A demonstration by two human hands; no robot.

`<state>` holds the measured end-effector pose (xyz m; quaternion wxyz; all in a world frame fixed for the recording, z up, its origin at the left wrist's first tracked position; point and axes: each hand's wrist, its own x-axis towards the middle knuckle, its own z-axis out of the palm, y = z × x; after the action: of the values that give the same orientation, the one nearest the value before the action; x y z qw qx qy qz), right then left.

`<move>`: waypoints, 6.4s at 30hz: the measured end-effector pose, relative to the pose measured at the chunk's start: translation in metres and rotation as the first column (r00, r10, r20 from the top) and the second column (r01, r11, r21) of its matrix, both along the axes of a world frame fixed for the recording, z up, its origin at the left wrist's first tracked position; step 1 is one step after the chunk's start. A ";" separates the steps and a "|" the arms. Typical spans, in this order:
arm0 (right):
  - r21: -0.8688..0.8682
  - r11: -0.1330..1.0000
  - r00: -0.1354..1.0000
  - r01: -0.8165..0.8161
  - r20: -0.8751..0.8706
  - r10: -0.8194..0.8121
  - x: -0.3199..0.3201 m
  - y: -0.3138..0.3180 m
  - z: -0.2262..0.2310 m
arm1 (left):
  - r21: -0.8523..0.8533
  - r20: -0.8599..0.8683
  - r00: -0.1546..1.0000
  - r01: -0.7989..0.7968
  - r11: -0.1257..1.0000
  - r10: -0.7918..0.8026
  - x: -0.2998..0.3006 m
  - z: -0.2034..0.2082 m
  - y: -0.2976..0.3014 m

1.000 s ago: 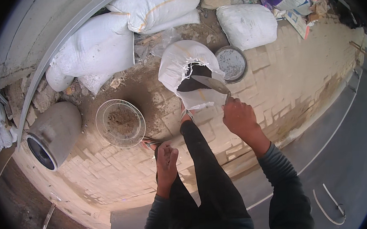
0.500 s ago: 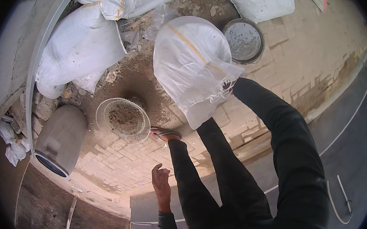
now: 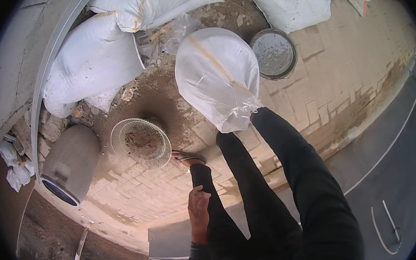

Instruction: The person uses a trowel to scoop sand from a bag and pours it onto a fan cover held in the other hand, then shakes the fan cover to sieve the sand into a bucket.

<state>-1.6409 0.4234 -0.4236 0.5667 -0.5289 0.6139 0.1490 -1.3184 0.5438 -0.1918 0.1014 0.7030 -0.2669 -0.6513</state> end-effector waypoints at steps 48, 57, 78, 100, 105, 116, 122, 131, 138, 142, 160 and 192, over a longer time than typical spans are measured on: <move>0.043 0.987 0.964 -0.155 0.226 0.142 0.346 -0.023 0.059 | -0.254 0.239 0.873 -0.366 0.895 0.425 0.289 -0.129 0.147; -0.467 0.814 0.925 -0.345 -0.021 0.380 0.421 0.004 -0.007 | 0.010 0.020 0.754 -0.657 0.754 0.657 0.333 -0.388 0.118; -0.216 0.853 0.868 0.476 0.273 -0.415 0.358 -0.101 -0.120 | -0.397 0.480 0.720 -0.331 0.856 0.501 0.338 -0.373 0.024; -0.302 0.683 0.741 0.665 0.382 -0.552 0.329 -0.033 0.066 | -0.424 0.550 0.812 0.072 0.903 0.193 0.357 -0.126 -0.010; -0.407 0.758 0.858 0.509 0.310 -0.410 0.356 -0.014 0.084 | -0.518 0.615 0.722 0.066 0.853 0.317 0.398 -0.152 0.016; -0.406 0.651 0.766 0.642 0.373 -0.523 0.321 -0.011 0.126 | -0.560 0.482 0.844 0.091 0.823 0.235 0.382 -0.101 0.001; -0.413 0.707 0.818 0.574 0.326 -0.474 0.348 0.000 0.161 | -0.530 0.568 0.787 0.126 0.839 0.240 0.398 -0.085 -0.003; -0.379 0.596 0.704 0.708 0.437 -0.560 0.314 0.039 0.312 | -0.637 0.302 0.892 -0.073 0.767 0.336 0.372 0.025 0.015; -0.367 0.600 0.666 0.711 0.624 -0.409 0.312 0.060 0.428 | -0.582 -0.186 0.774 -0.583 0.566 0.606 0.347 0.160 0.071; -0.415 0.670 0.718 0.615 0.646 -0.259 0.338 0.053 0.480 | -0.709 -0.153 0.729 -0.551 0.440 0.667 0.354 0.208 0.116; -0.558 0.821 0.826 0.119 0.514 0.230 0.786 0.078 0.518 | -0.590 -0.199 0.225 -0.805 0.067 0.954 0.684 0.229 0.338; -0.579 0.795 0.736 0.181 0.616 0.281 1.420 -0.132 0.431 | -0.558 -0.318 0.035 -0.815 -0.157 0.947 1.252 0.255 0.128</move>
<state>-0.2207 0.2909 0.0070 0.5456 -0.7151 0.3645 -0.2408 -0.0662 0.6718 0.0630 0.7147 0.6672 0.0892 -0.1897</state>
